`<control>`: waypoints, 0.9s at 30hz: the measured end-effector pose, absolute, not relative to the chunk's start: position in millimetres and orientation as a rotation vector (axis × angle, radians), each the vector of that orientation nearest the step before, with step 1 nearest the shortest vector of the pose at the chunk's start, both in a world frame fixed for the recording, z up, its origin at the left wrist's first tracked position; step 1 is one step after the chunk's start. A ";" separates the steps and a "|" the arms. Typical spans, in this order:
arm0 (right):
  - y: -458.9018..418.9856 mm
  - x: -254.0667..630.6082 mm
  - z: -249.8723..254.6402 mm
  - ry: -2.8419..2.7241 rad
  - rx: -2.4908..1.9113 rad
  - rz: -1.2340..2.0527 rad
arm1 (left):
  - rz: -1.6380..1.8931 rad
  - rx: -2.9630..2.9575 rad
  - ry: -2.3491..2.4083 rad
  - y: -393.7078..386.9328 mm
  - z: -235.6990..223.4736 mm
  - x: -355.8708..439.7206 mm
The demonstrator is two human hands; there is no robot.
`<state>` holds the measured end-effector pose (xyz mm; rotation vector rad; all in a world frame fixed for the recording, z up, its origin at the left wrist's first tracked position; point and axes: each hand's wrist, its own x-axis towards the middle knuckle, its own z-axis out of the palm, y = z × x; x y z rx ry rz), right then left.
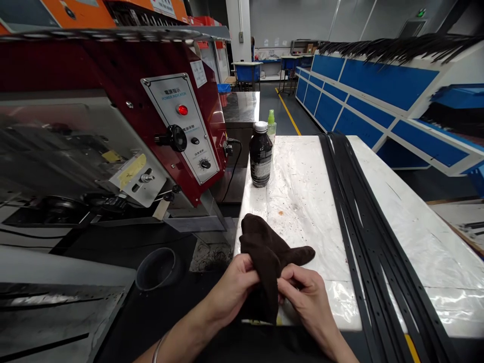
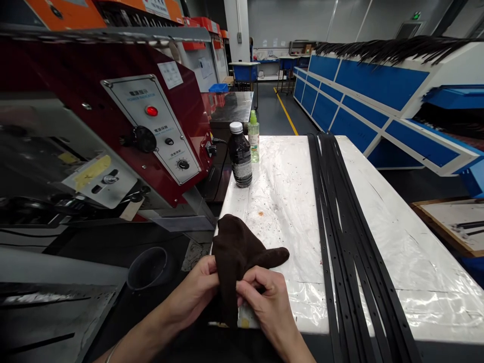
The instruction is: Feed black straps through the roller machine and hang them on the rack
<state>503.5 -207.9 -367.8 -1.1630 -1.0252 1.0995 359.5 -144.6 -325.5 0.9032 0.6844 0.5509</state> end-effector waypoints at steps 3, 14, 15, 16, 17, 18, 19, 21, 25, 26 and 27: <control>-209.2 501.1 -372.1 -0.737 -0.994 1.332 | 0.683 0.828 0.721 -135.6 -324.5 356.5; -223.2 492.3 -367.4 -0.493 -0.805 1.614 | 1.028 1.556 1.022 -151.1 -345.8 357.0; -224.1 491.1 -367.5 -0.493 -0.816 1.616 | 1.058 1.605 1.035 -152.7 -345.5 357.9; -225.0 490.3 -367.6 -0.517 -0.837 1.593 | 1.070 1.645 1.042 -153.7 -344.8 358.6; -225.8 490.2 -367.8 -0.571 -0.872 1.548 | 1.064 1.671 1.054 -154.0 -344.0 359.1; -226.4 490.4 -367.8 -0.659 -0.912 1.491 | 1.046 1.674 1.076 -153.7 -343.5 359.4; -226.9 491.0 -367.9 -0.763 -0.956 1.429 | 1.024 1.650 1.103 -152.7 -343.3 359.6; -227.1 492.6 -367.8 -0.945 -1.024 1.320 | 0.987 1.535 1.139 -149.7 -344.5 359.6; -226.1 494.1 -365.4 -1.007 -1.021 1.232 | 0.928 1.337 1.012 -145.8 -348.8 359.5; -226.0 493.7 -364.1 -1.002 -1.025 1.220 | 0.919 1.348 0.975 -146.4 -349.2 360.0; -226.1 493.0 -362.7 -1.009 -1.044 1.204 | 0.913 1.365 0.952 -147.6 -349.2 360.9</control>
